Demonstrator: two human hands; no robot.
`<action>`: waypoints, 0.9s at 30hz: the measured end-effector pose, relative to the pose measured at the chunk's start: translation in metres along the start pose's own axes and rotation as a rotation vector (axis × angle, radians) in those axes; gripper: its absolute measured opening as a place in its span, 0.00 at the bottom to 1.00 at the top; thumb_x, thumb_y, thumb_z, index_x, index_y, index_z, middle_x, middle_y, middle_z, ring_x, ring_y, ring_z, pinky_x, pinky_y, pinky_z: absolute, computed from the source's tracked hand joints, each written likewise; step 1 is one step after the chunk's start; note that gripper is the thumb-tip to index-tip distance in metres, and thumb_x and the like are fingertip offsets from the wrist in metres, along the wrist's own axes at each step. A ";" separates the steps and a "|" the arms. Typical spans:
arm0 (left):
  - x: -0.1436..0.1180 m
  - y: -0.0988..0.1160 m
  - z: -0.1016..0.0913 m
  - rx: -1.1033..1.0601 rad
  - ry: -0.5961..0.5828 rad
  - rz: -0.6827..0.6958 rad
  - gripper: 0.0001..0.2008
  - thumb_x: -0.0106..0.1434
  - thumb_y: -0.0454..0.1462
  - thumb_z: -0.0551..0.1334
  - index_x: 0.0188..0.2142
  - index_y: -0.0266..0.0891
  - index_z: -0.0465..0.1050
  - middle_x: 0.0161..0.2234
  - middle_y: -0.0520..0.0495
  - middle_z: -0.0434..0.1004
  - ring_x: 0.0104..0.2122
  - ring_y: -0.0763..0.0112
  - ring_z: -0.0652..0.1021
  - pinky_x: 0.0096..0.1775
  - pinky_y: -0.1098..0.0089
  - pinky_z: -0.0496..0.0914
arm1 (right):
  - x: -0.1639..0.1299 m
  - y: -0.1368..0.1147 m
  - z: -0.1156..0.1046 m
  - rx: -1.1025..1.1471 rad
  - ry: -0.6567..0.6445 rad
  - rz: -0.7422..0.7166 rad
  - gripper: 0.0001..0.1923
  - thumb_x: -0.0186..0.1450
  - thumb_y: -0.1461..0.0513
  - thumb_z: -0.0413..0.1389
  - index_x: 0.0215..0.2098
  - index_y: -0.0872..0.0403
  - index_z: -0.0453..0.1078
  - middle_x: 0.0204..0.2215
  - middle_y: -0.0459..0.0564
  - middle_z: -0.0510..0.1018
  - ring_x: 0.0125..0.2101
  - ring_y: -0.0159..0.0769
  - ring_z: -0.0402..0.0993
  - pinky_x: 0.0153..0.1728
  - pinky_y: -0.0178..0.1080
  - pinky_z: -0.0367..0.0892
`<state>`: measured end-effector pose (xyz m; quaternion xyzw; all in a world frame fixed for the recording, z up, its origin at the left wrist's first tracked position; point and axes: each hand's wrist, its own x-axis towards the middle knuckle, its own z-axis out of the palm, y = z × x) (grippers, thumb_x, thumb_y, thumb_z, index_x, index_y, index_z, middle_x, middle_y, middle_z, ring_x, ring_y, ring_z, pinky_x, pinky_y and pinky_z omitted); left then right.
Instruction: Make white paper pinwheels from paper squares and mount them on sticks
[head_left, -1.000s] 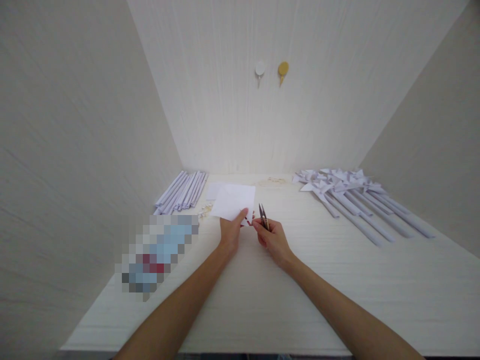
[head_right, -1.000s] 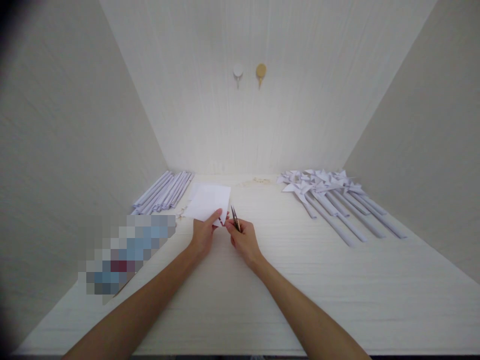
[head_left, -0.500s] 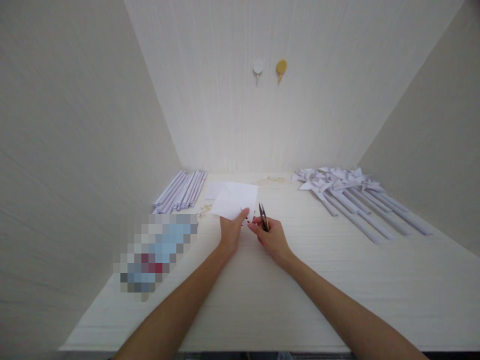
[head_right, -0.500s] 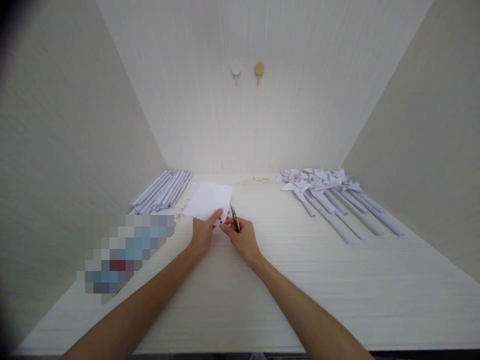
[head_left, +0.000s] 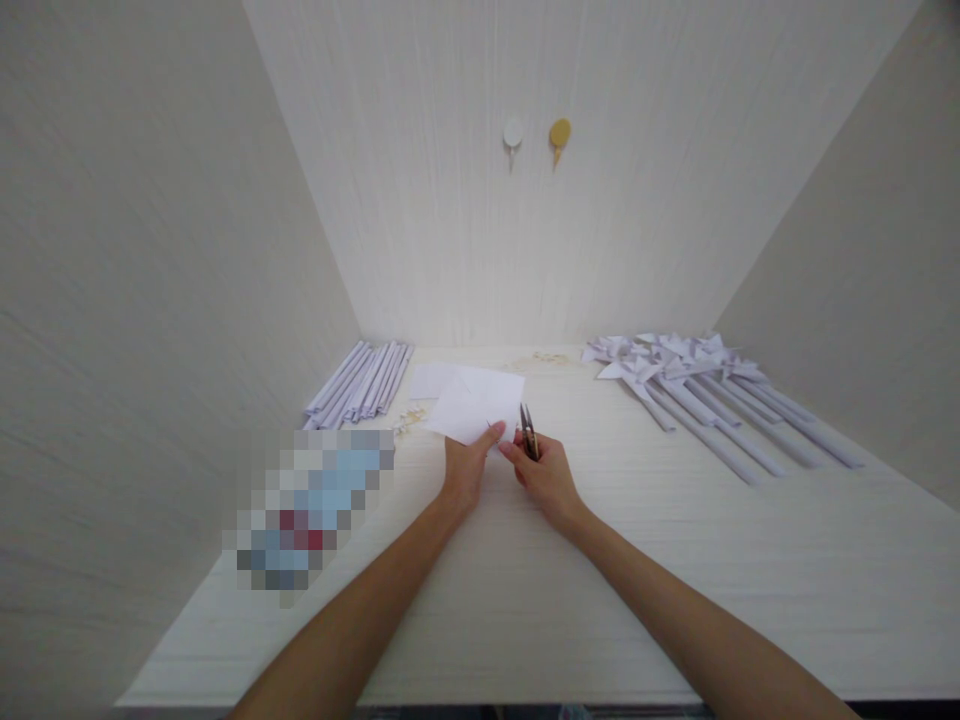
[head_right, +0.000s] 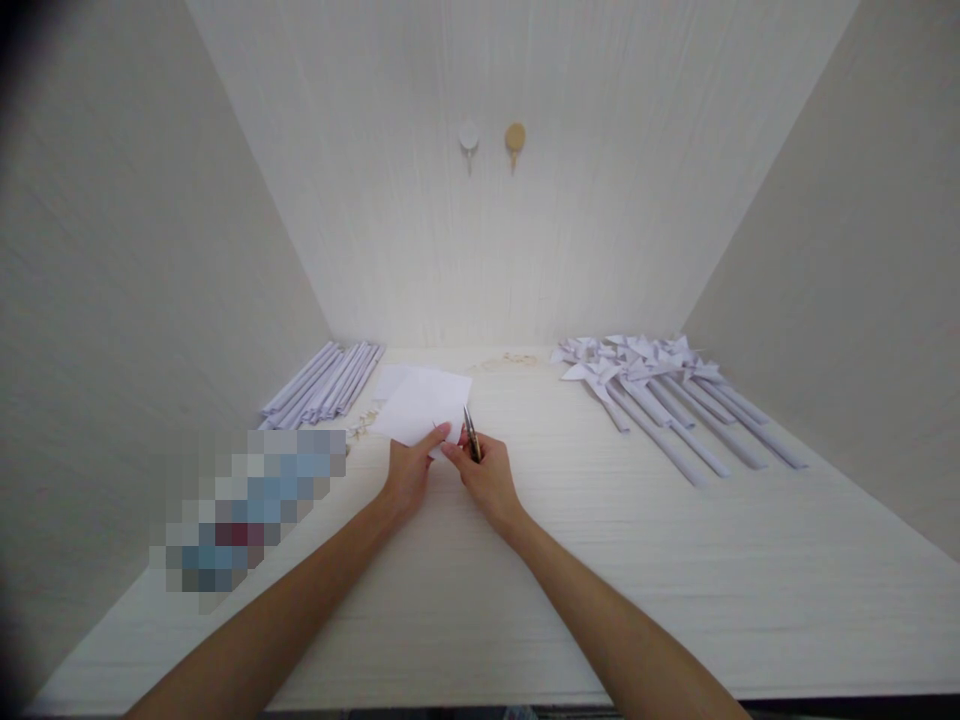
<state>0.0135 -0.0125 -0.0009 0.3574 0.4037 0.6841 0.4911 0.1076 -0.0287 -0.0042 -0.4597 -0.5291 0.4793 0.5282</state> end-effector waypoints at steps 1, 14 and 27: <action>0.000 0.000 0.000 -0.006 0.004 -0.005 0.25 0.41 0.35 0.66 0.41 0.36 0.67 0.37 0.45 0.75 0.39 0.65 0.74 0.43 0.64 0.67 | 0.000 0.000 0.000 0.004 0.003 0.002 0.16 0.50 0.53 0.56 0.17 0.54 0.57 0.10 0.36 0.54 0.12 0.23 0.48 0.14 0.31 0.44; -0.004 0.001 0.003 -0.059 0.046 -0.117 0.19 0.40 0.35 0.66 0.35 0.38 0.70 0.32 0.48 0.76 0.33 0.68 0.75 0.33 0.69 0.68 | 0.000 -0.003 0.001 0.021 0.009 0.006 0.15 0.52 0.52 0.54 0.19 0.56 0.62 0.09 0.37 0.56 0.11 0.23 0.48 0.12 0.30 0.44; -0.008 0.003 0.005 -0.080 0.046 -0.163 0.19 0.40 0.34 0.66 0.36 0.39 0.69 0.35 0.48 0.75 0.34 0.68 0.75 0.34 0.69 0.69 | 0.000 -0.002 0.001 0.032 0.009 0.003 0.14 0.52 0.53 0.54 0.19 0.56 0.62 0.08 0.37 0.55 0.11 0.22 0.48 0.12 0.30 0.44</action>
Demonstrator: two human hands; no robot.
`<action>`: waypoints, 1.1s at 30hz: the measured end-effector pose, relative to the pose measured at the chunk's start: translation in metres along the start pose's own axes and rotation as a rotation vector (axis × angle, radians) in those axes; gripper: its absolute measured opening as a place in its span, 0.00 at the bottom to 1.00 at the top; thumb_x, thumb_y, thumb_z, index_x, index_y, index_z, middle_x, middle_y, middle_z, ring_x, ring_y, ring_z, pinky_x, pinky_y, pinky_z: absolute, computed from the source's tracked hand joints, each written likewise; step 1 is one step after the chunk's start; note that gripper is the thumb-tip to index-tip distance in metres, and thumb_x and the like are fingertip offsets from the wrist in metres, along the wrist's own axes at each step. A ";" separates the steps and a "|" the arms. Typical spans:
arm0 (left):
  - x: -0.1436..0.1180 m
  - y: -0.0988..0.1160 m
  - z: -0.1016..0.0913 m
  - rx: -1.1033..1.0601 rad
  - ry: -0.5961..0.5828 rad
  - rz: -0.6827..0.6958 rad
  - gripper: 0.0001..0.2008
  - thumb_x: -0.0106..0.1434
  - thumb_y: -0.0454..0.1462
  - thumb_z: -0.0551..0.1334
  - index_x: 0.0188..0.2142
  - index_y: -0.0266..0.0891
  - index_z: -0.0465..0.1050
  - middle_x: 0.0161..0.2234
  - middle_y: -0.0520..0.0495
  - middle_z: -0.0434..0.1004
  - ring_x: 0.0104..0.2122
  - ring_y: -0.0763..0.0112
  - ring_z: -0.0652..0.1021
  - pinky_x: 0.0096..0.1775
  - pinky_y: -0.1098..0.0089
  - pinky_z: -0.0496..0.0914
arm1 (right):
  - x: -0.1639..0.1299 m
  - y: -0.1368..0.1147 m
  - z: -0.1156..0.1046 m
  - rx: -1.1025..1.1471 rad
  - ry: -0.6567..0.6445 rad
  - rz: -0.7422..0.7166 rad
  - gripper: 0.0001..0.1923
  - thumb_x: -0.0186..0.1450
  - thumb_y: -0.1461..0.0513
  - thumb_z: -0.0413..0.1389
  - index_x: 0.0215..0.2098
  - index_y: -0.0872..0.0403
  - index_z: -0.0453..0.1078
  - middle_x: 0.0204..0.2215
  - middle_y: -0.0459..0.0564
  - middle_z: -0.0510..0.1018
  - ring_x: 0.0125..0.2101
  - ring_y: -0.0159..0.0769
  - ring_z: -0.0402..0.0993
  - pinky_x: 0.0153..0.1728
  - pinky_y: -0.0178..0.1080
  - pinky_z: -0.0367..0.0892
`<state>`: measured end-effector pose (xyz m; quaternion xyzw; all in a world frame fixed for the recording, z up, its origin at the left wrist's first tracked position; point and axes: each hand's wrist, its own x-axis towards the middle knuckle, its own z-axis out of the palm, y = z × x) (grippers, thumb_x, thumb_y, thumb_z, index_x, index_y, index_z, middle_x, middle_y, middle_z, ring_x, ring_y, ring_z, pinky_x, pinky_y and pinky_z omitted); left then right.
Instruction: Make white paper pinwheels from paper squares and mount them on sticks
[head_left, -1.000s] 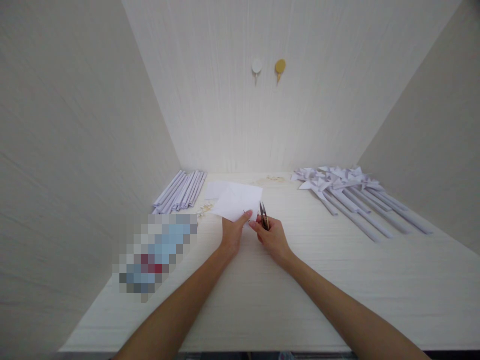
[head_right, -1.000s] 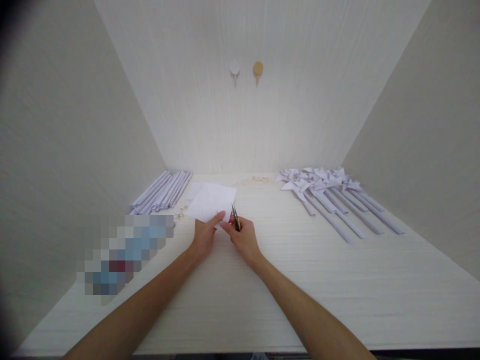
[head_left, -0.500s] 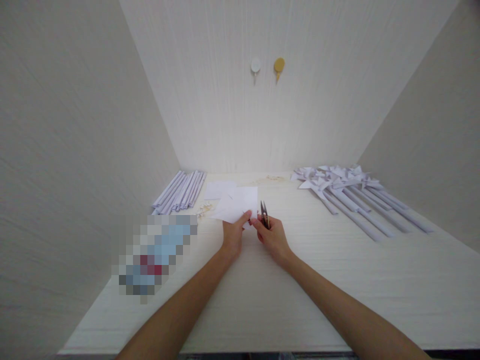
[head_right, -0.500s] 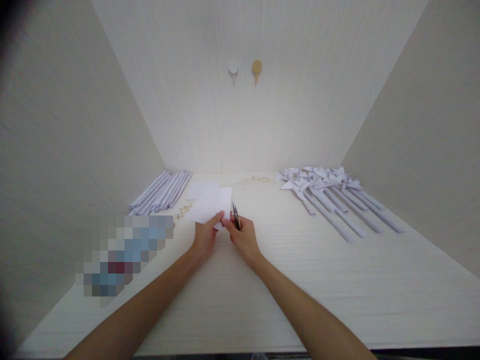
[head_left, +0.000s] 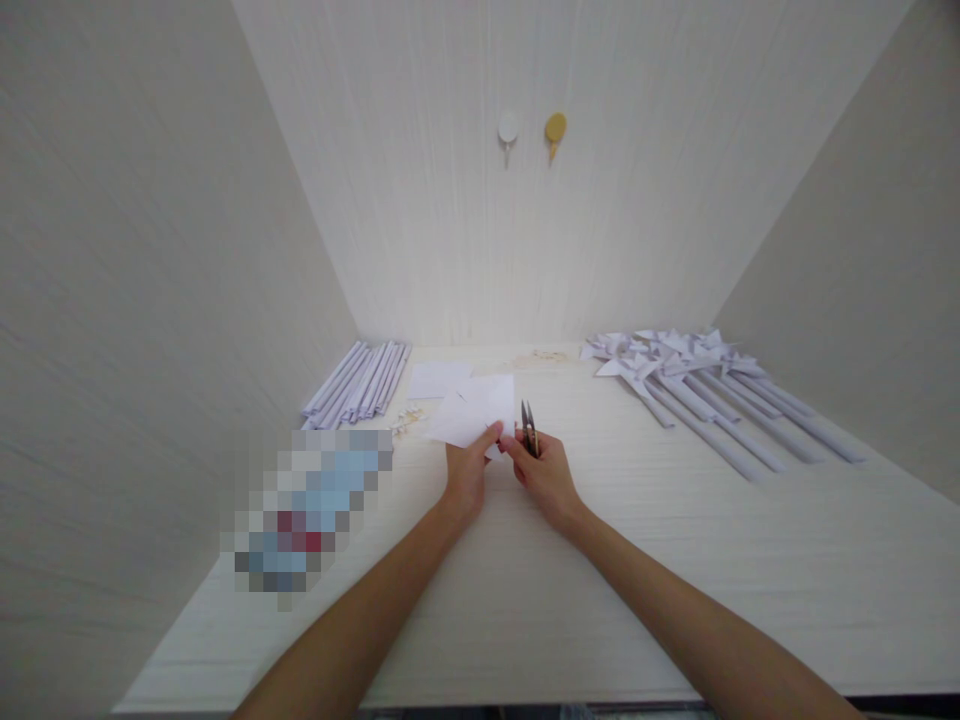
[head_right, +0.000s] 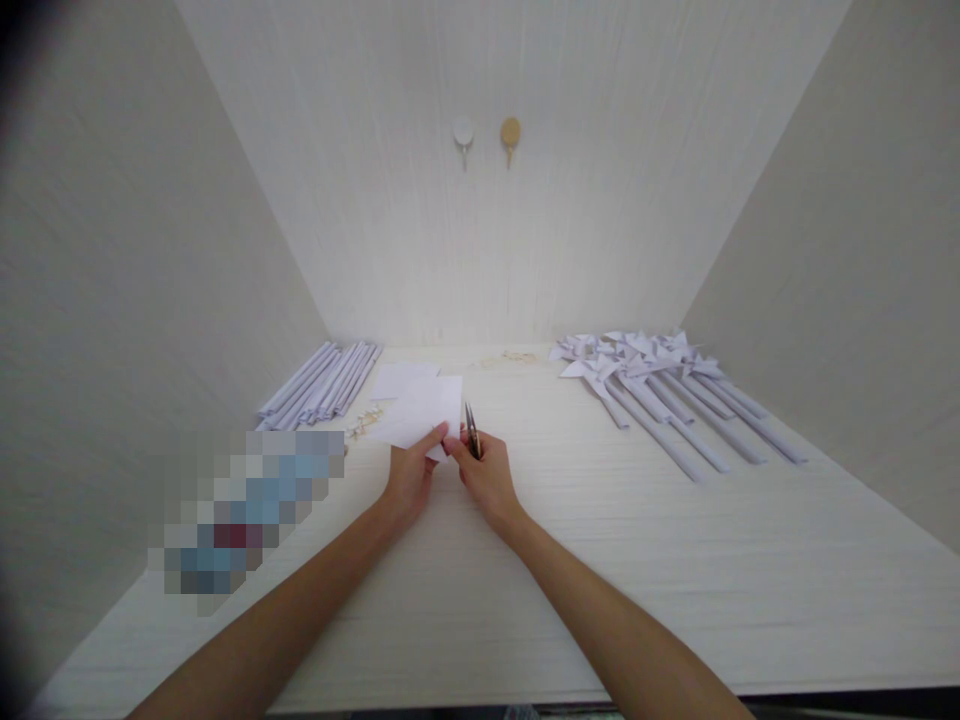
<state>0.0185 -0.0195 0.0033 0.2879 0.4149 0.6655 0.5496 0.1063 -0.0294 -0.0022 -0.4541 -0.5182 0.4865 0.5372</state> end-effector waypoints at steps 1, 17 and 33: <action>0.000 0.000 0.000 -0.002 -0.002 -0.002 0.19 0.40 0.34 0.65 0.36 0.39 0.69 0.35 0.48 0.75 0.34 0.68 0.75 0.34 0.69 0.69 | 0.000 0.000 0.000 -0.002 0.002 0.000 0.14 0.53 0.54 0.54 0.19 0.56 0.62 0.08 0.37 0.56 0.11 0.22 0.48 0.12 0.30 0.44; 0.003 -0.001 -0.001 0.001 0.034 0.033 0.20 0.39 0.33 0.66 0.35 0.38 0.70 0.34 0.48 0.75 0.34 0.69 0.75 0.35 0.70 0.69 | 0.000 0.002 -0.001 -0.068 -0.004 -0.047 0.15 0.54 0.54 0.52 0.18 0.55 0.60 0.09 0.37 0.56 0.12 0.23 0.49 0.13 0.30 0.44; 0.003 0.000 -0.002 0.173 -0.074 0.008 0.09 0.42 0.36 0.64 0.25 0.34 0.72 0.25 0.48 0.76 0.25 0.71 0.74 0.26 0.72 0.69 | 0.000 0.001 -0.003 -0.049 0.036 -0.029 0.14 0.55 0.55 0.52 0.19 0.56 0.60 0.10 0.37 0.56 0.12 0.22 0.48 0.13 0.30 0.44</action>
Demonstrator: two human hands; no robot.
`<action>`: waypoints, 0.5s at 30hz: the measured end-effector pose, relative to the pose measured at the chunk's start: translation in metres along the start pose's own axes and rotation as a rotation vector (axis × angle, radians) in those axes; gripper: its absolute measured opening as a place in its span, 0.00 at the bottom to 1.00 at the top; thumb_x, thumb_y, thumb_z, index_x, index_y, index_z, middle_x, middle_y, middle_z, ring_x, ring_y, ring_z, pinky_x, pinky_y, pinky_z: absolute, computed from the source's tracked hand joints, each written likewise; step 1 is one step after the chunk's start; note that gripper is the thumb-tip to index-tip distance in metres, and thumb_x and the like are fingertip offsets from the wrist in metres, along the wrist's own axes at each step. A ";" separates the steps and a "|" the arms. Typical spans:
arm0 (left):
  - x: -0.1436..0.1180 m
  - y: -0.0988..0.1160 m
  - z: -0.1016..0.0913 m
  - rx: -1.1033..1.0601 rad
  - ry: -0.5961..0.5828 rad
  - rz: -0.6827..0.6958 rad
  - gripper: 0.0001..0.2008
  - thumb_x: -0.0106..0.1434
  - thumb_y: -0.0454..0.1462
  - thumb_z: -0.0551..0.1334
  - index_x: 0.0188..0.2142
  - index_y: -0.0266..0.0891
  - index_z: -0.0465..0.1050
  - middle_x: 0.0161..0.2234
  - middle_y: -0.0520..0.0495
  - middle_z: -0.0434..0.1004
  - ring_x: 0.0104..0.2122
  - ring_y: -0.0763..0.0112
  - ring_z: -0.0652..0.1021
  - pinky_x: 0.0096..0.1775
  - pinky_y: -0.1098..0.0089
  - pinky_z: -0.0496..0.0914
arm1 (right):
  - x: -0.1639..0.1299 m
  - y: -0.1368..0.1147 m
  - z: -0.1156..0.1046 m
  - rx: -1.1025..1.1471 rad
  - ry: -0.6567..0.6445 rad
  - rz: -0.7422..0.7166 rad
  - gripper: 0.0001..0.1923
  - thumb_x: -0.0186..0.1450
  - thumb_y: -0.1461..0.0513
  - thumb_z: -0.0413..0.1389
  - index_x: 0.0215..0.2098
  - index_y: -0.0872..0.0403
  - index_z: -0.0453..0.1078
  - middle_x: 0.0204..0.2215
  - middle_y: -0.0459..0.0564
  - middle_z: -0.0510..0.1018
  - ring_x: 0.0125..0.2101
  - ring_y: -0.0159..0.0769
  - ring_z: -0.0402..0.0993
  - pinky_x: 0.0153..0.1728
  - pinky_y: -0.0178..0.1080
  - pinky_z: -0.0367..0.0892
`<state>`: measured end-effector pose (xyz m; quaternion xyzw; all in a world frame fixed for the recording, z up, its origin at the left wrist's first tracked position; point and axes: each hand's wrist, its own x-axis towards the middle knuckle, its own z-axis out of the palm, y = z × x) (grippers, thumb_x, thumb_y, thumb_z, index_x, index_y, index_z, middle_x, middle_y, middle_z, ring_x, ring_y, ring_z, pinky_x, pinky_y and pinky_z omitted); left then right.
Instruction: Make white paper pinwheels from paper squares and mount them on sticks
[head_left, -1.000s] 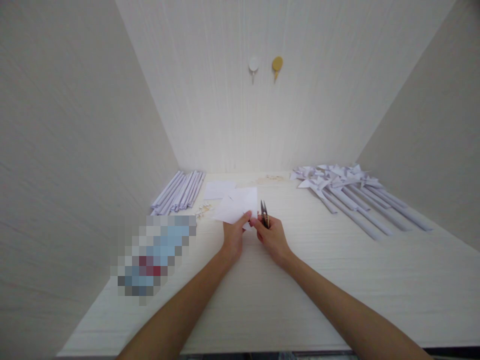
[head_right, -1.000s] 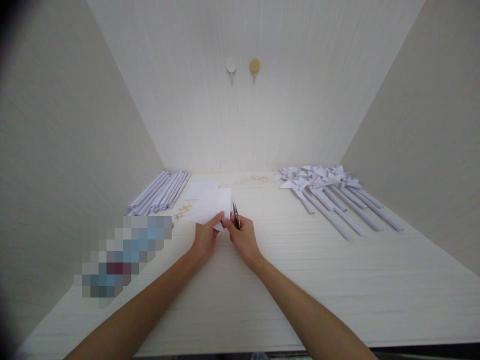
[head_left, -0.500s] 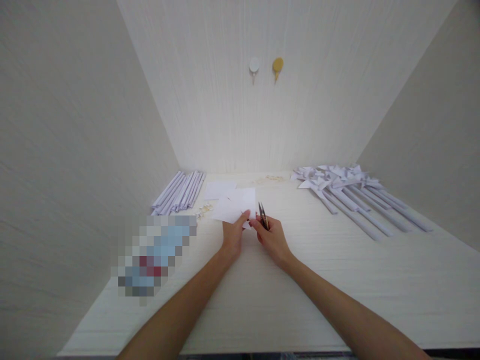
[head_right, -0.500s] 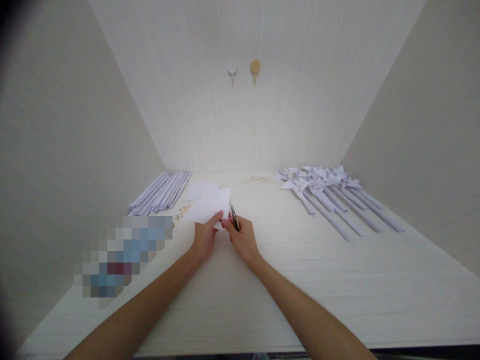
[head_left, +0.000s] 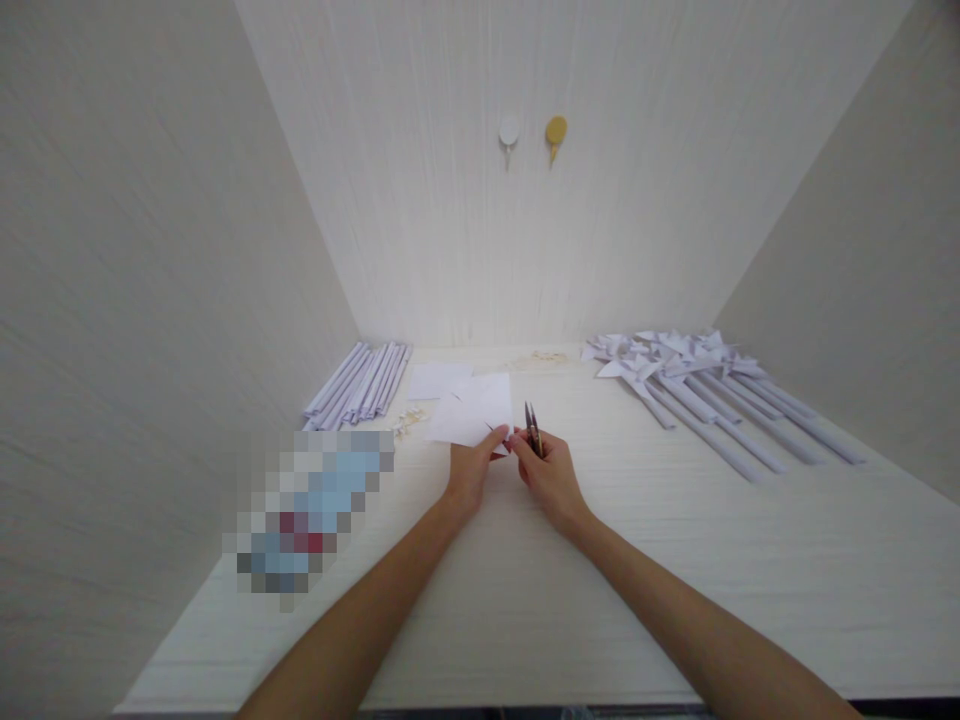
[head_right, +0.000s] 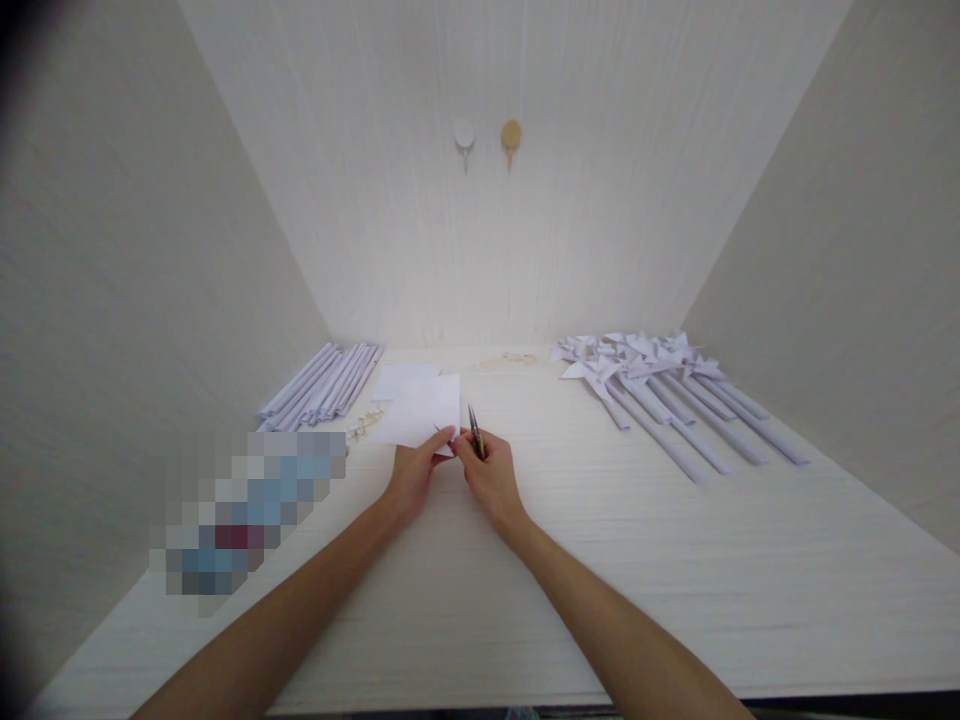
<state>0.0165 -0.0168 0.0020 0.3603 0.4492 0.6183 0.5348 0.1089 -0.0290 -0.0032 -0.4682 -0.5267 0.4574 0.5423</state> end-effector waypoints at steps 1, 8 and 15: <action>0.000 0.000 0.000 0.006 0.001 -0.001 0.09 0.43 0.36 0.64 0.26 0.35 0.72 0.25 0.48 0.76 0.26 0.70 0.74 0.26 0.71 0.69 | 0.000 -0.001 0.000 0.000 0.001 -0.002 0.14 0.55 0.54 0.52 0.20 0.56 0.60 0.10 0.37 0.56 0.12 0.22 0.49 0.13 0.30 0.45; 0.005 0.005 -0.004 -0.051 0.067 0.026 0.10 0.45 0.38 0.63 0.28 0.34 0.70 0.27 0.47 0.75 0.29 0.69 0.76 0.28 0.71 0.69 | -0.006 -0.009 -0.001 0.096 -0.171 0.021 0.19 0.61 0.50 0.40 0.31 0.55 0.62 0.13 0.36 0.52 0.10 0.22 0.50 0.10 0.29 0.44; 0.010 0.007 -0.008 -0.089 0.071 0.088 0.10 0.47 0.39 0.62 0.29 0.35 0.70 0.27 0.48 0.75 0.28 0.70 0.76 0.28 0.73 0.67 | -0.007 -0.007 0.002 0.009 -0.258 0.107 0.14 0.60 0.54 0.42 0.27 0.56 0.61 0.13 0.36 0.55 0.09 0.21 0.50 0.09 0.28 0.45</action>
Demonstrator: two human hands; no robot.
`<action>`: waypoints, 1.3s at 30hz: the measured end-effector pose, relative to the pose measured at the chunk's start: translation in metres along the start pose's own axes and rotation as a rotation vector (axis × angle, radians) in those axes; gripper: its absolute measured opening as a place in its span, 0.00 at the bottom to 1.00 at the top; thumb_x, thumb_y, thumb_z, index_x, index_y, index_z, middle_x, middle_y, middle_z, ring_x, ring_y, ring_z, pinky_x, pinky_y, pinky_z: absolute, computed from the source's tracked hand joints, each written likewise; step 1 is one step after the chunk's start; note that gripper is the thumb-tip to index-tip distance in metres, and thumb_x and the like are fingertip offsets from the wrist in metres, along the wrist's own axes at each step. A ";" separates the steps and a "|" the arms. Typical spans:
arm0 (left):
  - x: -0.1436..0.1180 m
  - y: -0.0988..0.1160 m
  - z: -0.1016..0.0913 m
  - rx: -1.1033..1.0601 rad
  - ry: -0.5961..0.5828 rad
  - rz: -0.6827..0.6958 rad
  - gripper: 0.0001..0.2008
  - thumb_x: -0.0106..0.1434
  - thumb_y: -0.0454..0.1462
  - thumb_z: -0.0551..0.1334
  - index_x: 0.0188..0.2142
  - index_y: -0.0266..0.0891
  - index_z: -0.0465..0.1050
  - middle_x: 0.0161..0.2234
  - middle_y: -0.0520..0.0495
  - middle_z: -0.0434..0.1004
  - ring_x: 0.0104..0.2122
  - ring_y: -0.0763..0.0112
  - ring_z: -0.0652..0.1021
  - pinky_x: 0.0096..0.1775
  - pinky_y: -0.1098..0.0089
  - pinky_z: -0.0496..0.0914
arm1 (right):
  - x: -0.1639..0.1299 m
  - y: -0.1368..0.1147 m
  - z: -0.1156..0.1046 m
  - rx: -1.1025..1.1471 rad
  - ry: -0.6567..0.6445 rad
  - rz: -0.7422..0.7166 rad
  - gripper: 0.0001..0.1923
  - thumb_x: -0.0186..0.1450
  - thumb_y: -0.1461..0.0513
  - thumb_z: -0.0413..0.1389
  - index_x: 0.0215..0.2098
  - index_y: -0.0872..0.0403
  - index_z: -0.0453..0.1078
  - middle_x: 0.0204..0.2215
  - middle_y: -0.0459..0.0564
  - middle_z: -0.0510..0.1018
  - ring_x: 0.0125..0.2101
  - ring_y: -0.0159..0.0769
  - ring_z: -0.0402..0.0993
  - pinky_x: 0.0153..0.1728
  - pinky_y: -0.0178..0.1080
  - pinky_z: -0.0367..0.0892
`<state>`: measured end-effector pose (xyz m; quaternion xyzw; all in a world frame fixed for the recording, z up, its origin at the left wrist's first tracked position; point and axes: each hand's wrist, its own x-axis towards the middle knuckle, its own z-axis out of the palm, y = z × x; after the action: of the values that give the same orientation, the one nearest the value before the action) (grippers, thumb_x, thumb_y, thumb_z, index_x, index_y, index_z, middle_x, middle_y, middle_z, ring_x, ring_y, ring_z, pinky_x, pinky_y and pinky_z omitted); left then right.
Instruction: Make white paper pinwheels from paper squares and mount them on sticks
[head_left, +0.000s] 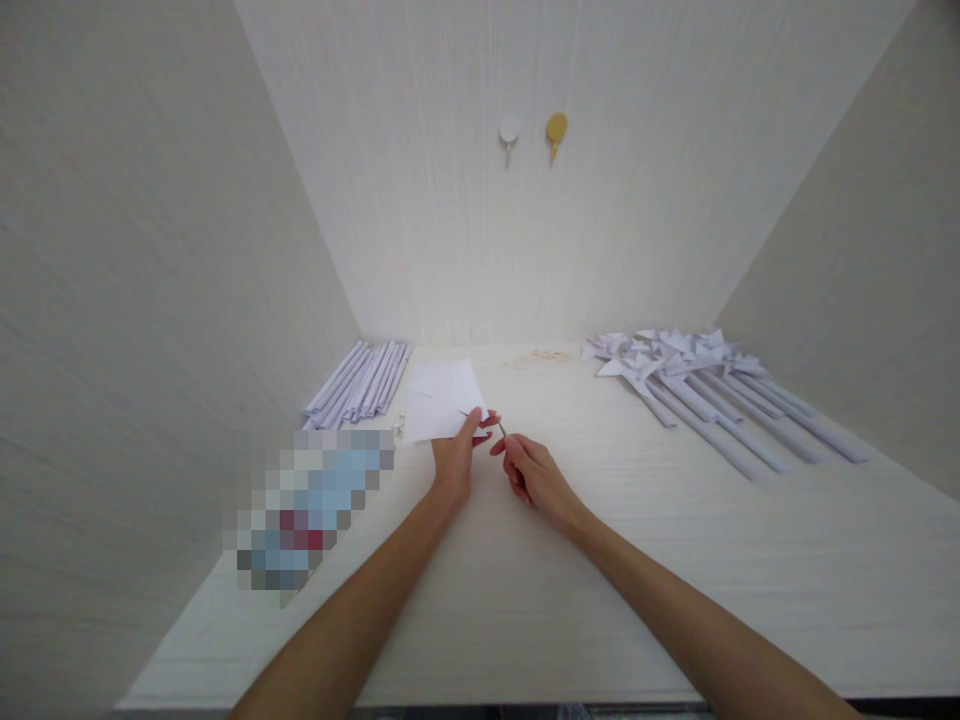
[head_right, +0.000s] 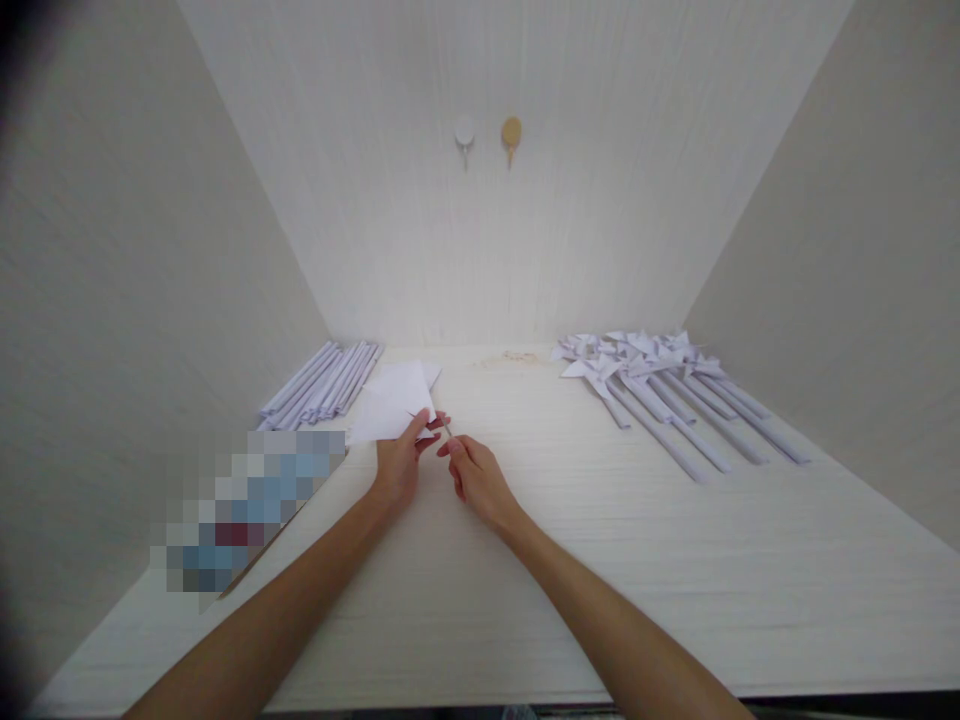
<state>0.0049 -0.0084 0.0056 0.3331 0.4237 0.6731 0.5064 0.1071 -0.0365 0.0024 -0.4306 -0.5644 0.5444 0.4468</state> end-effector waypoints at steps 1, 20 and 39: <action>0.000 0.000 0.000 -0.001 -0.003 0.003 0.09 0.47 0.39 0.62 0.28 0.35 0.70 0.27 0.48 0.75 0.28 0.70 0.76 0.28 0.73 0.67 | 0.000 0.000 0.000 -0.002 -0.007 0.011 0.14 0.61 0.55 0.42 0.27 0.55 0.61 0.12 0.36 0.56 0.09 0.21 0.50 0.09 0.28 0.45; -0.001 -0.001 0.001 -0.011 0.017 -0.029 0.10 0.45 0.39 0.63 0.25 0.34 0.69 0.21 0.50 0.73 0.24 0.73 0.74 0.29 0.71 0.68 | 0.005 0.003 -0.003 -0.047 -0.017 0.024 0.14 0.59 0.56 0.44 0.21 0.55 0.59 0.08 0.35 0.52 0.09 0.21 0.46 0.10 0.27 0.44; -0.002 0.001 0.003 -0.007 0.031 -0.029 0.08 0.44 0.38 0.63 0.23 0.35 0.68 0.20 0.51 0.73 0.23 0.72 0.74 0.28 0.71 0.68 | 0.004 0.003 -0.003 -0.070 -0.006 0.015 0.14 0.59 0.55 0.44 0.20 0.54 0.59 0.09 0.35 0.52 0.09 0.21 0.46 0.11 0.28 0.43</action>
<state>0.0075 -0.0097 0.0074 0.3148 0.4338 0.6723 0.5106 0.1087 -0.0318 -0.0001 -0.4486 -0.5810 0.5292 0.4256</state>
